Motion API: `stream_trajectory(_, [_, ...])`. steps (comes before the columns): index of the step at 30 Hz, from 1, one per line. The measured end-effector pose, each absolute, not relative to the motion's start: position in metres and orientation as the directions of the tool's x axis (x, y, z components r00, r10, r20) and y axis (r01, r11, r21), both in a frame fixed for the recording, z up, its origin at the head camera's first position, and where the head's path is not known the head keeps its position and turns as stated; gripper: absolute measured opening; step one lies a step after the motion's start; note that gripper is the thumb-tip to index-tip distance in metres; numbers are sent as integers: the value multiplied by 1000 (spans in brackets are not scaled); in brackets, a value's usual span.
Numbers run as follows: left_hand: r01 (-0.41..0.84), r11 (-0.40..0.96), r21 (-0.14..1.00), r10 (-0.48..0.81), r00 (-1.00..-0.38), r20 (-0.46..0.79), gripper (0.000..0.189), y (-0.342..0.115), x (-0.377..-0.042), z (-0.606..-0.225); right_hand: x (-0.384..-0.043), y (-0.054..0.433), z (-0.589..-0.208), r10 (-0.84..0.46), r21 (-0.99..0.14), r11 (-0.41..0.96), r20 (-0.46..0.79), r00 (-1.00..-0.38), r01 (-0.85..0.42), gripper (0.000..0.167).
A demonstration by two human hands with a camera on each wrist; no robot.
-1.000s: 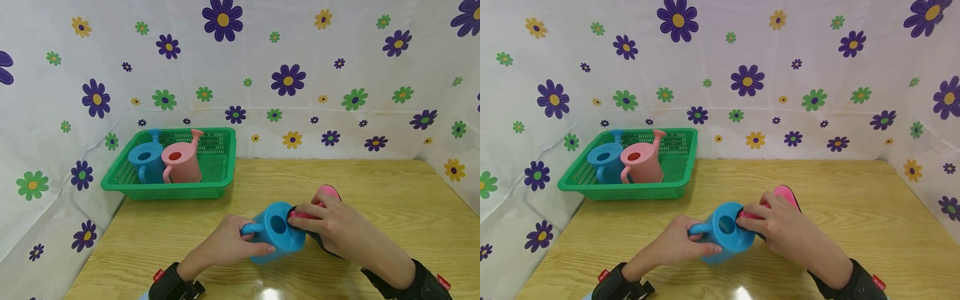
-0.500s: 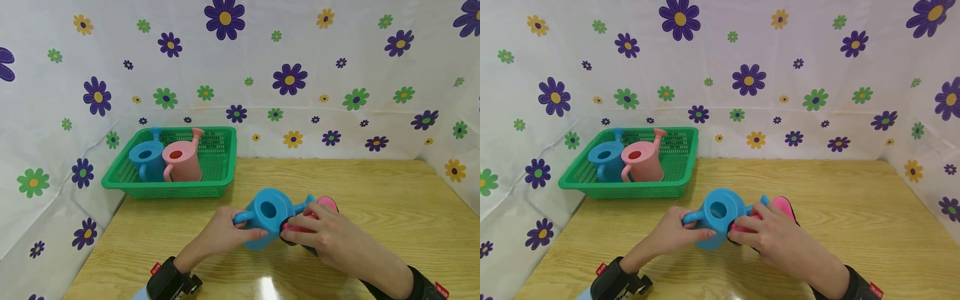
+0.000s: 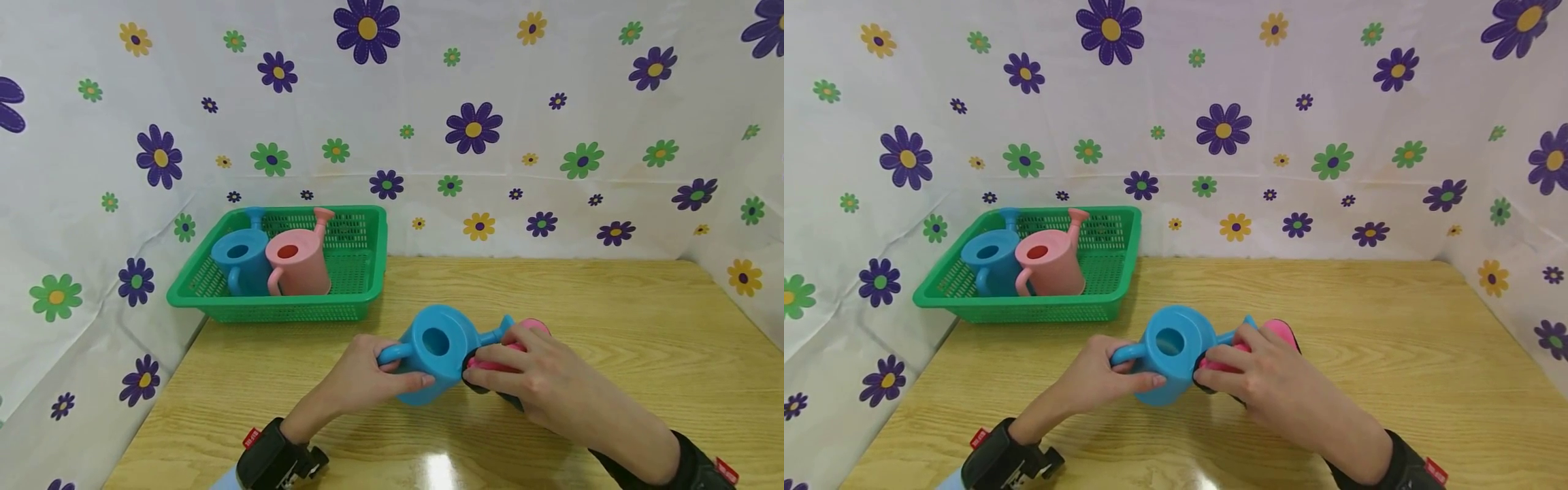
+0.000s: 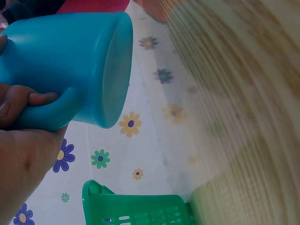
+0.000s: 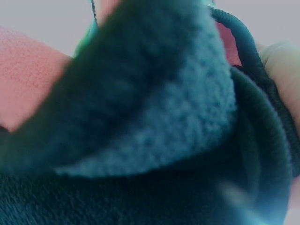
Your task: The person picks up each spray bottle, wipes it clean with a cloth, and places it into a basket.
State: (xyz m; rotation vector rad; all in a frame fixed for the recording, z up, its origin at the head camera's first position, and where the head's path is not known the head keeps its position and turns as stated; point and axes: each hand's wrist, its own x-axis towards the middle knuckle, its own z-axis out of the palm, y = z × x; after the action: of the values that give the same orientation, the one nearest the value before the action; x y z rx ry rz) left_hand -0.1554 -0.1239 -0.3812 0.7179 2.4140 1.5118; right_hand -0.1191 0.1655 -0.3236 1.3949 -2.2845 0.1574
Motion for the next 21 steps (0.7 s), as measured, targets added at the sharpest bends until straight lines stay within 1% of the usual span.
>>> stream_trajectory(6, [297,368,881,516,-854,72,49,-123,-152,-383,-119,166,-324,-811,135,490,434,-393,-861,52])
stream_trajectory(11, [307,373,876,539,-840,65,55,-122,-148,-381,-119,167,-324,-801,136,509,435,-410,-850,54])
stream_trajectory(16, [389,335,858,588,-798,131,57,-120,-144,-381,-119,169,-324,-792,140,523,445,-418,-841,59])
stream_trajectory(21, [447,287,848,638,-749,179,59,-117,-140,-381,-123,170,-324,-783,136,524,466,-412,-841,58])
